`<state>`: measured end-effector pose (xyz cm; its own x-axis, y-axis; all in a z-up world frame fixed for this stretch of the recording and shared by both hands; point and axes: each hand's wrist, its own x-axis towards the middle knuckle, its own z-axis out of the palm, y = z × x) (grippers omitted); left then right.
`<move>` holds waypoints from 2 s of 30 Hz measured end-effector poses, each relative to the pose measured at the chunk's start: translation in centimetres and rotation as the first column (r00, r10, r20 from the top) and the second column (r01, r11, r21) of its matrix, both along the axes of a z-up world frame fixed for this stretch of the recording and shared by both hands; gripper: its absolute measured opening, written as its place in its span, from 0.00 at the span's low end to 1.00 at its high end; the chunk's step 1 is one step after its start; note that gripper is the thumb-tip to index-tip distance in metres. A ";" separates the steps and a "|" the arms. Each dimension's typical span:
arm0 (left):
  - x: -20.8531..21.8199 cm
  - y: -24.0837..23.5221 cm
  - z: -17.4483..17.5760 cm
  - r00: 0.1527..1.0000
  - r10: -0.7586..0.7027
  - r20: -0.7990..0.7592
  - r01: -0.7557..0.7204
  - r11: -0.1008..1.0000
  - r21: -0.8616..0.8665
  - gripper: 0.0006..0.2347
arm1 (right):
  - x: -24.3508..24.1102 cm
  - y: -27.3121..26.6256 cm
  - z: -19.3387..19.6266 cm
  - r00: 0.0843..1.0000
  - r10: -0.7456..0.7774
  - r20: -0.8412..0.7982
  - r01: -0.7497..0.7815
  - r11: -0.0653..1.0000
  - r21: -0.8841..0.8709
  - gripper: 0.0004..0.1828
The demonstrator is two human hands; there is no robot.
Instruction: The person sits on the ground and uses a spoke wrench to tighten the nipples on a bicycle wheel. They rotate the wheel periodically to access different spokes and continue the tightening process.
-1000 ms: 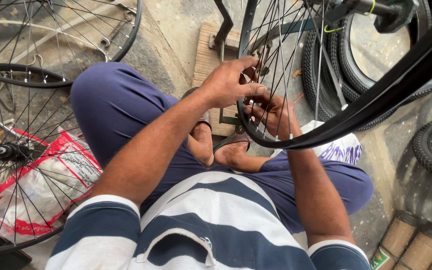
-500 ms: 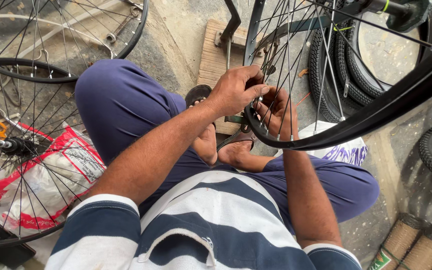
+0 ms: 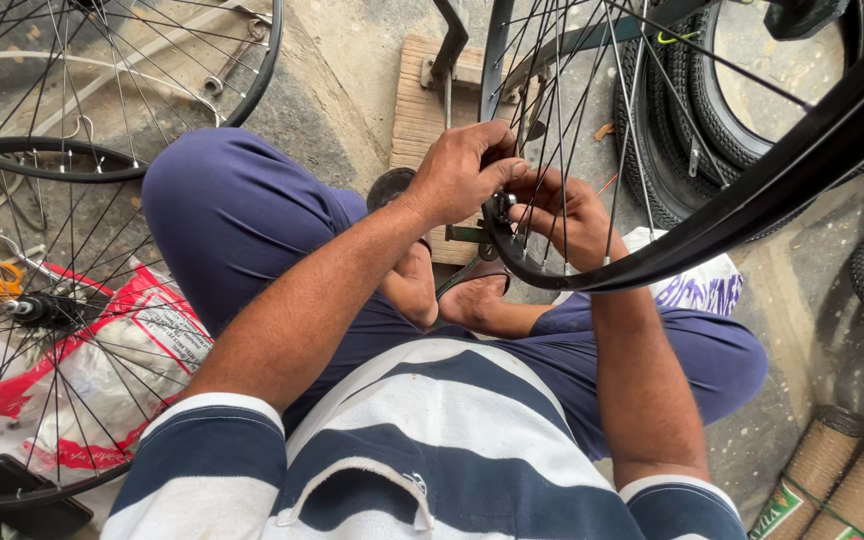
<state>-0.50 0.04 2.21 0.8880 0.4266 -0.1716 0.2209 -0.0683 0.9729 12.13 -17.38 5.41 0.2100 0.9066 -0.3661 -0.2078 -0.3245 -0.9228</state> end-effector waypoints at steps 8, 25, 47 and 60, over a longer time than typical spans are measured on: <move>-2.2 -1.2 0.1 0.986 -0.152 0.061 0.156 0.985 -0.077 0.13 | -0.4 -2.0 -0.5 0.978 -0.127 0.164 0.133 0.991 -0.029 0.18; -3.7 -3.3 10.5 0.949 0.174 0.262 -0.242 0.936 0.255 0.06 | -0.3 0.4 -3.8 0.895 -0.175 0.410 0.252 0.957 -0.142 0.15; -6.7 -6.1 6.4 0.972 -0.150 0.181 -0.048 0.625 0.779 0.12 | 2.8 -9.3 -13.6 0.616 -0.261 0.743 0.240 0.961 0.138 0.06; -6.7 -6.2 6.7 0.969 -0.150 0.195 -0.065 0.609 0.791 0.12 | 0.2 -5.7 -7.4 0.902 -0.274 0.335 0.361 0.903 -0.233 0.16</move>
